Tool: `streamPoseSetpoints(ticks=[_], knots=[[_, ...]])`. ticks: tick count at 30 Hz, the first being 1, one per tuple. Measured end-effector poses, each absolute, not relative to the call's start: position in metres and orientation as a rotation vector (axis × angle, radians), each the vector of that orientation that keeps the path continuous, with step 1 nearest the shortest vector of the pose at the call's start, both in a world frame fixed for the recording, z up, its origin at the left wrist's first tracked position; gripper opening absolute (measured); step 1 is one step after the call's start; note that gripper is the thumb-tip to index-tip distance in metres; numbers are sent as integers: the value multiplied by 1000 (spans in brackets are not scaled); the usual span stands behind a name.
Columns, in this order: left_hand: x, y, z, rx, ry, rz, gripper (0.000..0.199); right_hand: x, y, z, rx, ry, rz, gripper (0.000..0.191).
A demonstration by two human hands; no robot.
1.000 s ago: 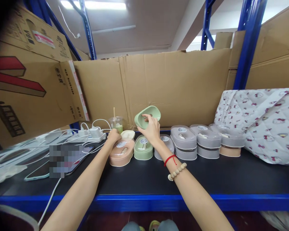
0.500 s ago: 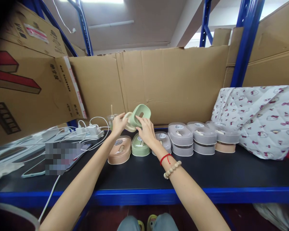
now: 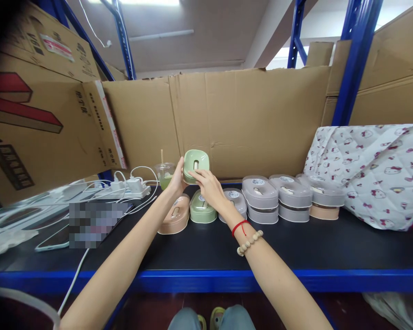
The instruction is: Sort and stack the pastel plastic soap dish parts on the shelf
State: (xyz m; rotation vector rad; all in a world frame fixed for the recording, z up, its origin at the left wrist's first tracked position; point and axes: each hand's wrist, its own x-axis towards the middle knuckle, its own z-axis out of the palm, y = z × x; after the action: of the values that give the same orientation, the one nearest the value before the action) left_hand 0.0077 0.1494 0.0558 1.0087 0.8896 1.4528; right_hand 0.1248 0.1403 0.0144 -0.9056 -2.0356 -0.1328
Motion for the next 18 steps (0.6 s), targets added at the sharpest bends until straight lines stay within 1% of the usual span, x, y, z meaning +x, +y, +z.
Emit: streamPoseSetpoints(ticks=[2, 3, 4, 6, 7, 8, 9, 11, 13, 16, 18], knots=[[5, 149, 57, 964, 865, 1473, 22, 121, 139, 15, -874, -1913, -105, 40], [3, 148, 58, 945, 864, 1487, 16, 119, 138, 16, -875, -1802, -62, 43], [2, 148, 60, 933, 865, 1498, 12, 116, 136, 18, -888, -1667, 14, 52], [2, 146, 63, 934, 845, 1504, 9, 113, 134, 23, -928, -1390, 275, 77], [3, 144, 64, 947, 827, 1503, 8, 113, 133, 26, -944, -1282, 447, 83], [4, 143, 65, 964, 808, 1499, 7, 113, 131, 29, -955, -1204, 617, 81], [6, 142, 64, 981, 791, 1496, 6, 114, 130, 32, -961, -1158, 761, 72], [8, 141, 63, 1007, 770, 1489, 9, 117, 128, 36, -978, -1137, 930, 48], [8, 140, 62, 1018, 761, 1475, 10, 119, 127, 38, -997, -1155, 957, 32], [2, 140, 61, 1032, 757, 1402, 6, 120, 127, 38, -1024, -1200, 948, 20], [-3, 141, 61, 1014, 781, 1363, 8, 118, 127, 36, -1044, -1244, 940, 15]])
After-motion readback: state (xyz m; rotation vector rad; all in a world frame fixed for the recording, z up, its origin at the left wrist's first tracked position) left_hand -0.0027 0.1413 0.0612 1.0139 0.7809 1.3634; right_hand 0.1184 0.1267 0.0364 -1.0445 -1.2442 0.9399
